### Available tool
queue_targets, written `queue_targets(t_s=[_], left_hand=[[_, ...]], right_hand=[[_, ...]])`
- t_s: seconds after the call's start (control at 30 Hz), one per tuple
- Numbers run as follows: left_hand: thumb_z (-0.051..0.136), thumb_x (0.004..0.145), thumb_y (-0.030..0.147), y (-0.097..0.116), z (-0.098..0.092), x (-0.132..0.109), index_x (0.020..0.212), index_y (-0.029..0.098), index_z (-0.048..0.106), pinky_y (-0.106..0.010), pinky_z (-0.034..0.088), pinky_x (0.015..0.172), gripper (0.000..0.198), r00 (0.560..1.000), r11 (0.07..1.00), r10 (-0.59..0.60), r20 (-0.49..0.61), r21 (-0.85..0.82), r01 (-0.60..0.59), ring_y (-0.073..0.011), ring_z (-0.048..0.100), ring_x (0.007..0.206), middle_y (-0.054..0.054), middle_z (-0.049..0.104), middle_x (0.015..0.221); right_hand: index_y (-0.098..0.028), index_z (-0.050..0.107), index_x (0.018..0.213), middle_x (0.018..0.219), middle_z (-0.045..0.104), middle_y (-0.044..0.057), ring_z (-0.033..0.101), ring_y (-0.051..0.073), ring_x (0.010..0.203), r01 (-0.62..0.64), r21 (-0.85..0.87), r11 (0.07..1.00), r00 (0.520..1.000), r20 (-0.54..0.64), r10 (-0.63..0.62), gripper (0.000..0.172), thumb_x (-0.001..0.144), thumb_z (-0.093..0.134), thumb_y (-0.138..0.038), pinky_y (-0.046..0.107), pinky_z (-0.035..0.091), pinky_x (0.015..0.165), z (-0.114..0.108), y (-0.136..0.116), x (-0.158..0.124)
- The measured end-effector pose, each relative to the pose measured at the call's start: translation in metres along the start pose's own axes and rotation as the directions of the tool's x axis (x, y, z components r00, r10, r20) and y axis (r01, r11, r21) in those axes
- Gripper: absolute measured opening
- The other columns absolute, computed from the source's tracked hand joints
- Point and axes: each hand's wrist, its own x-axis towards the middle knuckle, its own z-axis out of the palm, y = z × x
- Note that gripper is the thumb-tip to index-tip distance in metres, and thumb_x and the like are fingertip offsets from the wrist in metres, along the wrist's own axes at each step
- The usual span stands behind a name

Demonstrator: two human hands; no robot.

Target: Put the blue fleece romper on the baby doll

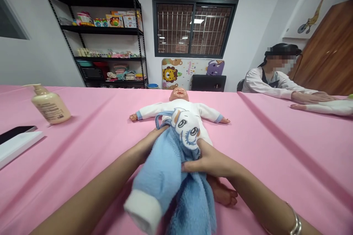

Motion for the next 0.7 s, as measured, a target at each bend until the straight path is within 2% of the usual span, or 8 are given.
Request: queue_targets(t_s=[0.07, 0.17, 0.3, 0.37, 0.43, 0.57, 0.63, 0.7], left_hand=[[0.06, 0.076, 0.04, 0.002, 0.005, -0.003, 0.107, 0.014, 0.058, -0.033, 0.052, 0.072, 0.041, 0.999, 0.995, -0.047, -0.008, -0.093, 0.046, -0.0231, 0.063, 0.081, -0.01, 0.067, 0.091], [0.061, 0.075, 0.028, 0.002, 0.005, -0.002, 0.109, 0.016, 0.056, -0.028, 0.051, 0.073, 0.037, 0.994, 0.979, -0.09, -0.06, -0.188, 0.077, -0.0185, 0.063, 0.08, -0.007, 0.067, 0.096], [0.058, 0.078, 0.036, -0.001, -0.005, 0.005, 0.102, 0.014, 0.059, -0.028, 0.049, 0.076, 0.033, 0.998, 0.994, -0.061, -0.029, -0.095, 0.058, -0.0203, 0.061, 0.086, -0.008, 0.066, 0.099], [0.054, 0.079, 0.042, -0.004, -0.01, 0.01, 0.095, 0.011, 0.06, -0.031, 0.049, 0.074, 0.036, 0.999, 0.996, 0.006, -0.053, 0.084, -0.002, -0.0233, 0.061, 0.085, -0.009, 0.066, 0.093], [0.048, 0.081, 0.046, -0.006, -0.012, 0.014, 0.087, 0.011, 0.061, -0.033, 0.048, 0.072, 0.038, 0.988, 0.937, 0.148, -0.047, 0.325, -0.125, -0.0251, 0.061, 0.081, -0.008, 0.066, 0.086], [0.039, 0.087, 0.044, -0.008, -0.013, 0.015, 0.094, 0.017, 0.06, -0.032, 0.043, 0.081, 0.035, 0.884, 0.698, 0.468, -0.007, 0.617, -0.364, -0.0249, 0.058, 0.092, -0.005, 0.065, 0.096], [0.039, 0.088, 0.041, -0.008, -0.014, 0.015, 0.101, 0.02, 0.059, -0.032, 0.041, 0.086, 0.031, 0.851, 0.634, 0.524, -0.042, 0.686, -0.357, -0.0245, 0.057, 0.098, -0.004, 0.065, 0.101], [0.041, 0.087, 0.036, -0.009, -0.016, 0.016, 0.102, 0.023, 0.059, -0.032, 0.041, 0.086, 0.027, 0.85, 0.614, 0.521, -0.077, 0.726, -0.311, -0.025, 0.058, 0.098, -0.004, 0.066, 0.099]], right_hand=[[-0.017, 0.054, 0.113, 0.113, 0.059, 0.006, 0.053, 0.023, 0.103, 0.083, -0.141, 0.987, 0.992, -0.081, -0.095, 0.049, 0.065, 0.061, -0.015, 0.037, 0.044, 0.09, 0.002, 0.006, 0.004], [-0.016, 0.062, 0.097, 0.095, 0.065, 0.005, 0.056, 0.023, 0.095, 0.168, -0.302, 0.938, 0.95, -0.204, -0.236, 0.032, 0.067, 0.053, -0.01, 0.037, 0.044, 0.088, 0.001, 0.014, 0.012], [-0.012, 0.061, 0.09, 0.089, 0.065, 0.007, 0.058, 0.023, 0.086, 0.078, -0.36, 0.93, 0.901, -0.374, -0.221, 0.028, 0.065, 0.05, -0.009, 0.036, 0.047, 0.08, -0.007, 0.022, 0.025], [-0.012, 0.058, 0.1, 0.099, 0.063, 0.009, 0.057, 0.023, 0.092, 0.063, -0.326, 0.943, 0.927, -0.331, -0.176, 0.038, 0.063, 0.05, -0.008, 0.036, 0.045, 0.085, -0.009, 0.025, 0.03], [-0.012, 0.053, 0.109, 0.11, 0.059, 0.009, 0.054, 0.022, 0.102, 0.067, -0.272, 0.96, 0.964, -0.23, -0.133, 0.048, 0.062, 0.052, -0.008, 0.037, 0.041, 0.093, -0.008, 0.028, 0.032], [-0.014, 0.052, 0.11, 0.111, 0.058, 0.007, 0.049, 0.022, 0.109, 0.067, -0.205, 0.976, 0.984, -0.148, -0.099, 0.048, 0.062, 0.052, -0.009, 0.037, 0.035, 0.1, -0.005, 0.031, 0.033], [-0.013, 0.051, 0.111, 0.113, 0.057, 0.007, 0.049, 0.022, 0.109, 0.058, -0.207, 0.977, 0.984, -0.153, -0.091, 0.049, 0.062, 0.052, -0.009, 0.039, 0.034, 0.101, -0.004, 0.03, 0.032], [-0.013, 0.049, 0.115, 0.119, 0.054, 0.009, 0.048, 0.022, 0.111, 0.049, -0.207, 0.977, 0.985, -0.152, -0.082, 0.054, 0.062, 0.051, -0.009, 0.04, 0.032, 0.102, -0.003, 0.029, 0.032]])
